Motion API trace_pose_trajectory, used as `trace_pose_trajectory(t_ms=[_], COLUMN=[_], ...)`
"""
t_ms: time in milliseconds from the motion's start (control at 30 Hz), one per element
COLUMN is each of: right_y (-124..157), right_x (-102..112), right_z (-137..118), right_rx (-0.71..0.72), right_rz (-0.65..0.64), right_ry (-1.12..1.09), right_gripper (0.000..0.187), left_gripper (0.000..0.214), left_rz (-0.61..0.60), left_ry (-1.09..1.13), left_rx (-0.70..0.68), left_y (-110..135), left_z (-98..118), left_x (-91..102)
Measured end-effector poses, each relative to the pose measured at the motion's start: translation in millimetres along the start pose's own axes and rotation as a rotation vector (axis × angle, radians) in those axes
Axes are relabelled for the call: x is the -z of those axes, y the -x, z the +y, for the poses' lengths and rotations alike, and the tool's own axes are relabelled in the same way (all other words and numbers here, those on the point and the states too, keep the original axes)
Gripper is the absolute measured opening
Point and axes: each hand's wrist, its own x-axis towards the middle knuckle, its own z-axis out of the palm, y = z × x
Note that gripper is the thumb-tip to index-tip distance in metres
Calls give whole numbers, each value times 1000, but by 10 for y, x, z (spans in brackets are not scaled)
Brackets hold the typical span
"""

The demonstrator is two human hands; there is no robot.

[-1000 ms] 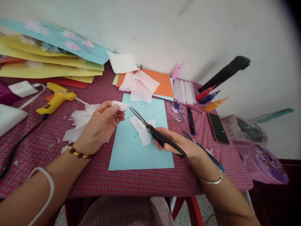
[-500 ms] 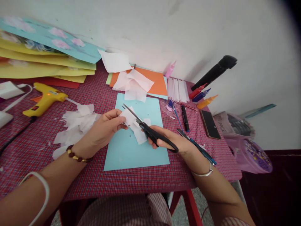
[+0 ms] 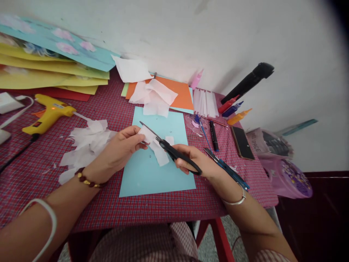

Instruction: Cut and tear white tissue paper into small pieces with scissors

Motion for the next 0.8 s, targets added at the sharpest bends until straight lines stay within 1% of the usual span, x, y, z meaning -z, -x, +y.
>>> trace_pose_trajectory(t_ms=[67,133,200,233,267,333,400,433,467,533,633,700,733,767,800], right_y=[-5,-5,9,20,32,52,58,55,51,39,36,47,48,42,24], right_x=[6,27,66,94,126,207,309,365,423,530,607,554,489,400,292], right_z=[-2,-33,-77,-96,-106,-90,-21,29,84,188,252,202,151,89,22], right_rx=[36,107,167,174,165,122,78,61,44,14,-8,21,67,131,224], right_rz=[-27,-83,-98,-64,4,219,448,533,585,615,598,648,688,729,753], right_ry=[21,59,104,128,160,275,482,609,738,948,1128,1177,1167,1136,1075], right_gripper=[55,62,69,69,68,61,53,52,51,52,51,46,41,35,31], left_gripper=[11,9,8,7,7,7,8,9,9,10,13,14,14,14,13], left_rz=[-11,-26,-27,-20,-5,37,78,91,99,109,123,126,125,124,120], left_ry=[0,1,-1,1,6,21,27,20,6,-39,-119,-168,-186,-202,-217], left_rx=[-8,-15,-23,-26,-27,-31,-46,-54,-58,-50,-18,0,7,13,18], left_y=[-1,-7,-21,-31,-42,-68,-93,-103,-111,-114,-93,-70,-59,-49,-40], left_z=[12,30,49,57,64,72,74,73,71,70,71,69,65,60,53], left_x=[9,31,66,87,110,154,189,202,211,215,193,164,146,128,109])
